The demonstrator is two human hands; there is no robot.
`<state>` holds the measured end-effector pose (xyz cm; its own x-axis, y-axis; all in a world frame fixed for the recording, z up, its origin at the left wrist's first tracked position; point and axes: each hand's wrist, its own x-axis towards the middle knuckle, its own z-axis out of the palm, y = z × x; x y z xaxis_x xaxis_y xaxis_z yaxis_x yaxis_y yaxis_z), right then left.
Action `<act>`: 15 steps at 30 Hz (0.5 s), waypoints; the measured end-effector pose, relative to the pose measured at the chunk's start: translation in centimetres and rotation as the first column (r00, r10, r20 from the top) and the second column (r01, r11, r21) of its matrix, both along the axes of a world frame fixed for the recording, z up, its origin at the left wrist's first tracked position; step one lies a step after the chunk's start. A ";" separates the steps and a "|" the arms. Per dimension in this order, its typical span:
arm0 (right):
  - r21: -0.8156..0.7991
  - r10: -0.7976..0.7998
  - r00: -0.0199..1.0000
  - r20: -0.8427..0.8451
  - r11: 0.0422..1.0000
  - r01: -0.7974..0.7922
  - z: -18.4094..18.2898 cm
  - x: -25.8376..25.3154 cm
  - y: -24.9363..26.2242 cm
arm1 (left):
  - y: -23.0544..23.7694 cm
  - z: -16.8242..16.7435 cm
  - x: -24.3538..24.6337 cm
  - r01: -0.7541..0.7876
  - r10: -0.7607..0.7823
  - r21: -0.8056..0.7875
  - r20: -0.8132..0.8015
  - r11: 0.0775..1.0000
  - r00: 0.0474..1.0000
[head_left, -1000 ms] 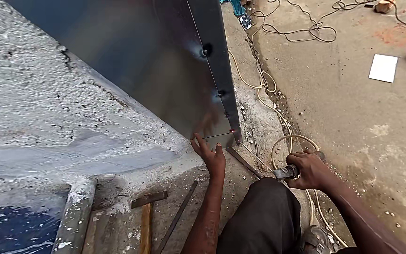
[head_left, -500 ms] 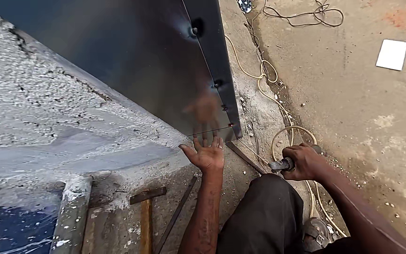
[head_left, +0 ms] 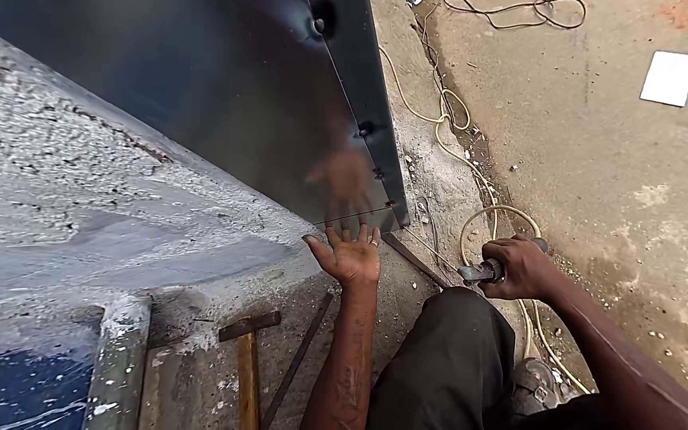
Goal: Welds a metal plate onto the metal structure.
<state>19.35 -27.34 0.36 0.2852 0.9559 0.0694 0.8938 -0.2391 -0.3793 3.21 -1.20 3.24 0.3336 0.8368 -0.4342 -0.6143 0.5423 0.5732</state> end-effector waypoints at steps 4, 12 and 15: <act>-0.026 -0.010 1.000 -0.002 1.000 0.010 0.1 -0.2 0.3 | 0.0 -0.3 -0.1 0.009 -0.009 0.009 0.010 1.000 1.000; -0.008 -0.006 1.000 -0.009 1.000 0.006 -0.1 -0.2 0.5 | 0.0 -0.5 -0.1 0.015 -0.015 0.021 -0.006 1.000 1.000; -0.006 -0.002 1.000 -0.006 1.000 0.002 -0.1 -0.3 0.5 | 0.0 -0.5 -0.1 0.012 -0.012 0.014 -0.008 1.000 1.000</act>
<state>19.06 -26.84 0.22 0.2880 0.9556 0.0617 0.8909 -0.2437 -0.3833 3.13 -1.22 2.71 0.3403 0.8387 -0.4251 -0.6033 0.5415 0.5855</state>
